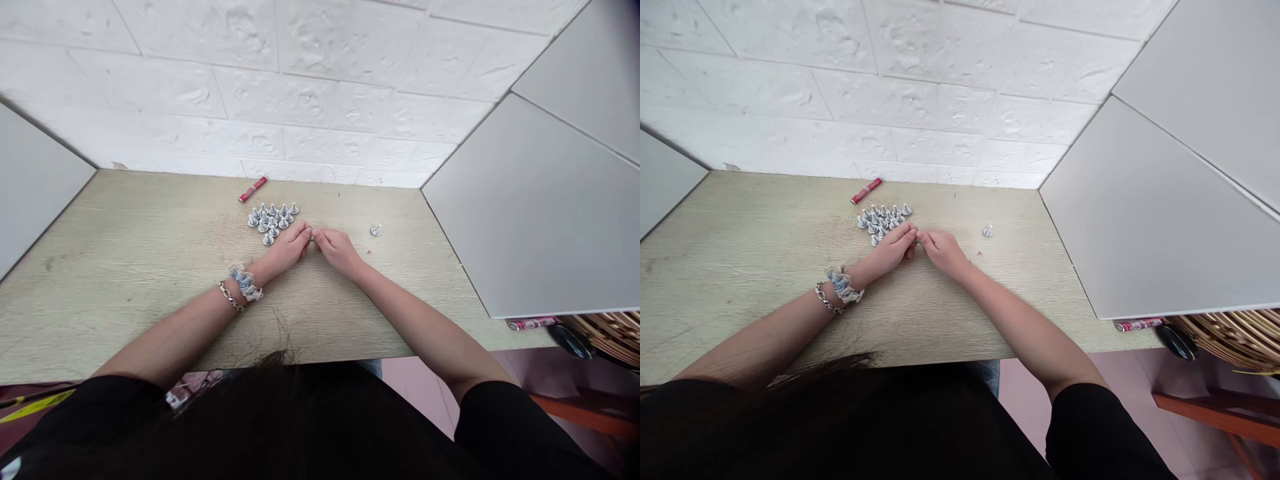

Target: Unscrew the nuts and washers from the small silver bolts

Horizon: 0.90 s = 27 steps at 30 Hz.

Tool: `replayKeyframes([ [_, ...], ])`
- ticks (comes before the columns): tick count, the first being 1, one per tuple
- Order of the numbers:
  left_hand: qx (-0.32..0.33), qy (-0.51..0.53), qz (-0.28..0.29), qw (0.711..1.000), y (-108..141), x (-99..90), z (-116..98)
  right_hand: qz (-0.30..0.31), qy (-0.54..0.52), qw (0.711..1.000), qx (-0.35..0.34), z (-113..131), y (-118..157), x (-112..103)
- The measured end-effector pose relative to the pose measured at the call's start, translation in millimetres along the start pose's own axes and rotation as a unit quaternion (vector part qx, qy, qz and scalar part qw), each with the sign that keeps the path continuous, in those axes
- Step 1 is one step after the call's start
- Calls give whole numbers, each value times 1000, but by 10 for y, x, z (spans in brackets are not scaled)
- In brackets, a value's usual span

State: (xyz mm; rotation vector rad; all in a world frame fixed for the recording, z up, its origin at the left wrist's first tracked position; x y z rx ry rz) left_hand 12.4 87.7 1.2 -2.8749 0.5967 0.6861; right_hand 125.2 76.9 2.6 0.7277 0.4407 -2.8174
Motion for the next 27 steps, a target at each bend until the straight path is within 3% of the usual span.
replayKeyframes([
  [9, 6, 12, 5, 1000, 6, -1, 4, 10, 0, 999, 30, 12, 12, -18],
  [21, 34, -2, 12, 999, 10, 23, -12, 17, -28, 999, -38, 69, 16, 11],
  [27, 26, -3, 13, 1000, 12, 15, -24, 37, -11, 999, -29, 50, 12, 25],
])
Point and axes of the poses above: each hand's wrist, its own y-axis away from the middle knuckle, its own x-axis out of the palm, z = x × y, the point moved 6 cm from there along -y, towards the middle knuckle, and after that the axes turned 7 degrees about -y, right-handed, at the moved point
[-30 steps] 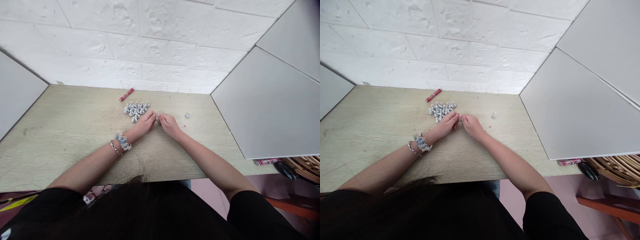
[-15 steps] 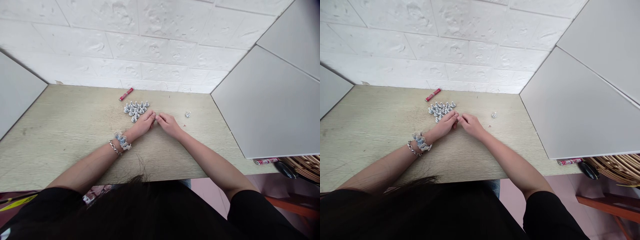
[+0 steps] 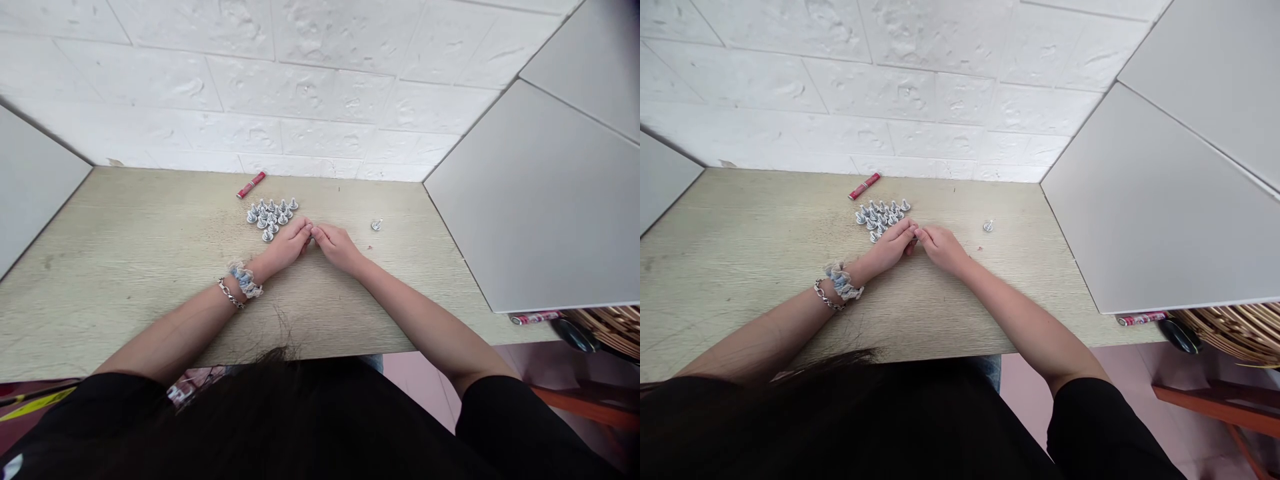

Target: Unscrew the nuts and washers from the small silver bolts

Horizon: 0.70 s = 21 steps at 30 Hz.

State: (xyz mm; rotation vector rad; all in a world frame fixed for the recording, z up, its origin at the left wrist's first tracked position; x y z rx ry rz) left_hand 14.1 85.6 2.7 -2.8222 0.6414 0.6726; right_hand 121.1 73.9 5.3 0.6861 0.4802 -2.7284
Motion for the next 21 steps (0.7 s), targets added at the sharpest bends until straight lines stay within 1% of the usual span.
replayKeyframes([
  [6, 13, -2, -1, 1000, -6, -2, -14, 7, -8, 999, 45, -5, 38, 6],
  [9, 21, -5, -9, 1000, -21, -2, 9, 16, -12, 998, 53, 0, 53, 23],
  [12, 19, 4, -11, 1000, -29, 3, 40, 15, -10, 999, 48, 11, 51, 25],
  [17, 8, -4, -18, 1000, -10, -8, 33, -13, 16, 999, 38, 22, 29, -6],
  [21, 5, -13, -24, 1000, 4, -17, 4, -19, 10, 1000, 9, 22, 17, -6],
])
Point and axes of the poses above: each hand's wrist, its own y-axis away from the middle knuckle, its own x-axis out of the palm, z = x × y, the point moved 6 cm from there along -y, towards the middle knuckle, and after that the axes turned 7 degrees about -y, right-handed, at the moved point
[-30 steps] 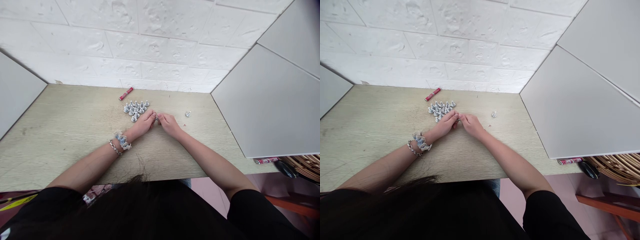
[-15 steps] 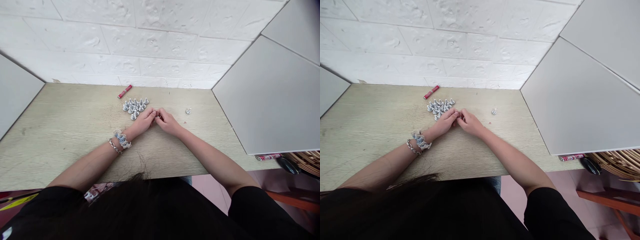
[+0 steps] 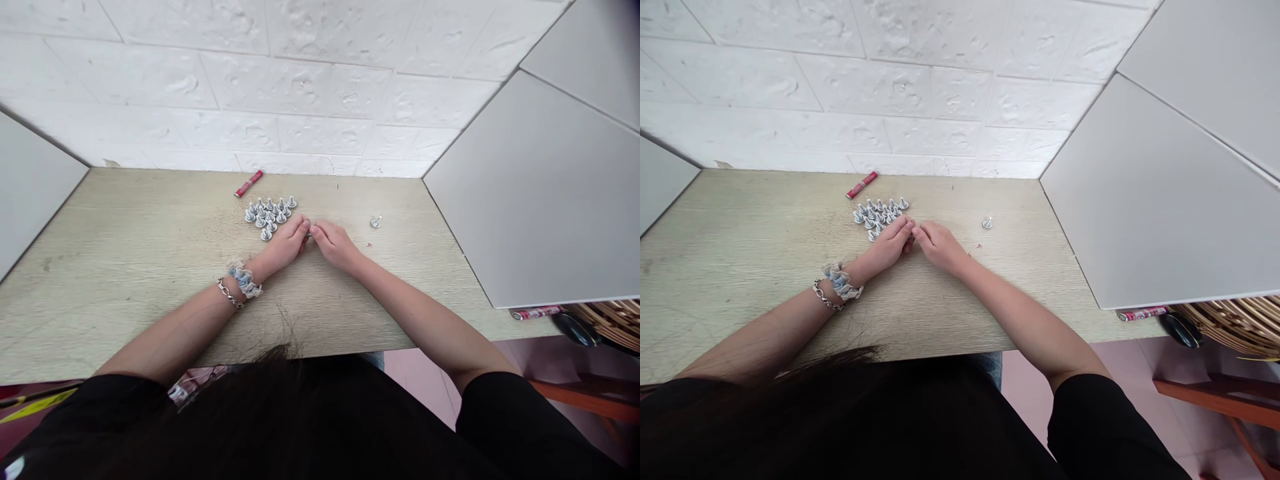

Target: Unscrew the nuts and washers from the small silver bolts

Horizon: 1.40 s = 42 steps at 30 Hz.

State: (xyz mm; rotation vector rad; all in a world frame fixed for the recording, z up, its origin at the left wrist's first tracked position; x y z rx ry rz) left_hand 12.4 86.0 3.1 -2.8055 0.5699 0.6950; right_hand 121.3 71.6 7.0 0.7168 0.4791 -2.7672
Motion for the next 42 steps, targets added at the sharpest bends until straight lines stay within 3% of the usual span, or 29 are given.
replayKeyframes([
  [8, -8, -4, 0, 1000, 5, -1, -11, 18, 11, 1000, 5, -33, -12, 19],
  [14, 0, -7, -3, 1000, -6, -9, -42, 25, -24, 998, 50, 0, 30, 13],
  [19, -3, -1, -6, 1000, -13, -6, -17, 8, -20, 999, 47, 6, 35, 8],
  [34, -43, -17, -66, 997, -36, -58, 63, 12, 101, 994, -34, -28, -14, 84],
  [42, -54, 23, -75, 995, -80, -61, 126, -17, 122, 992, 33, -95, -23, -2],
])
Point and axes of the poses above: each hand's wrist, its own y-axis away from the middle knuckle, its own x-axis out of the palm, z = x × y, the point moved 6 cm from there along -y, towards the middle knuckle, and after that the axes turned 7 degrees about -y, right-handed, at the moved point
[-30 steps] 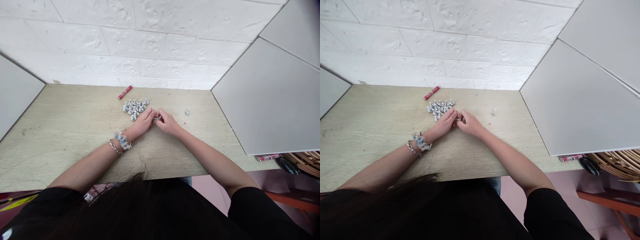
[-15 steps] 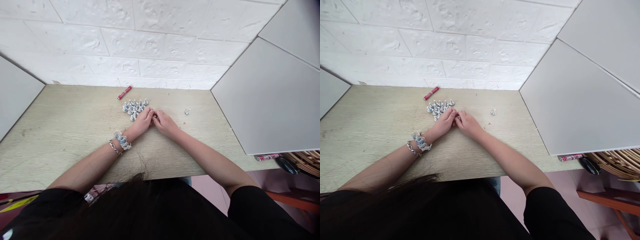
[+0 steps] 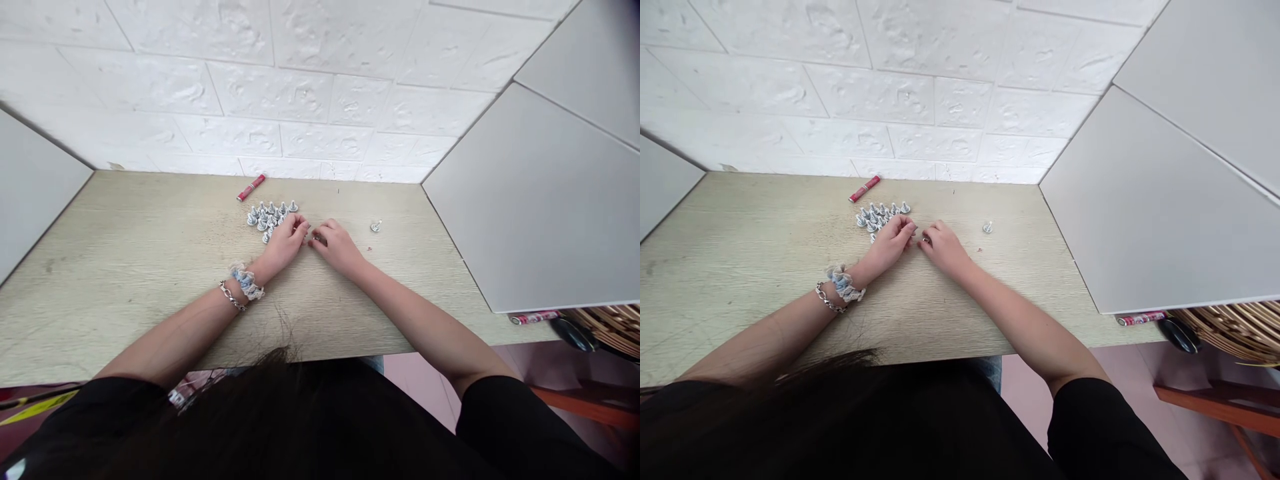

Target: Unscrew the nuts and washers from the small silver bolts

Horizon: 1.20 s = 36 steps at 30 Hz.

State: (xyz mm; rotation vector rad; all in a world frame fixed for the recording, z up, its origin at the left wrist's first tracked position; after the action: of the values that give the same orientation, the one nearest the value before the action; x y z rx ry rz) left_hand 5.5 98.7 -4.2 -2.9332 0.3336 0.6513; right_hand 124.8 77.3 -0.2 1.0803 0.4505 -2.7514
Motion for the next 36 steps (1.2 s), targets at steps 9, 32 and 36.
replayKeyframes([
  [9, -11, -7, 11, 1000, -12, -1, 12, 14, 23, 1000, -7, -42, -24, -15],
  [32, 74, -86, 44, 992, -14, 57, 27, -11, 178, 984, -2, 109, 78, -20],
  [36, 71, -111, 33, 991, -7, 56, 29, 5, 156, 988, -3, 100, 71, 14],
])
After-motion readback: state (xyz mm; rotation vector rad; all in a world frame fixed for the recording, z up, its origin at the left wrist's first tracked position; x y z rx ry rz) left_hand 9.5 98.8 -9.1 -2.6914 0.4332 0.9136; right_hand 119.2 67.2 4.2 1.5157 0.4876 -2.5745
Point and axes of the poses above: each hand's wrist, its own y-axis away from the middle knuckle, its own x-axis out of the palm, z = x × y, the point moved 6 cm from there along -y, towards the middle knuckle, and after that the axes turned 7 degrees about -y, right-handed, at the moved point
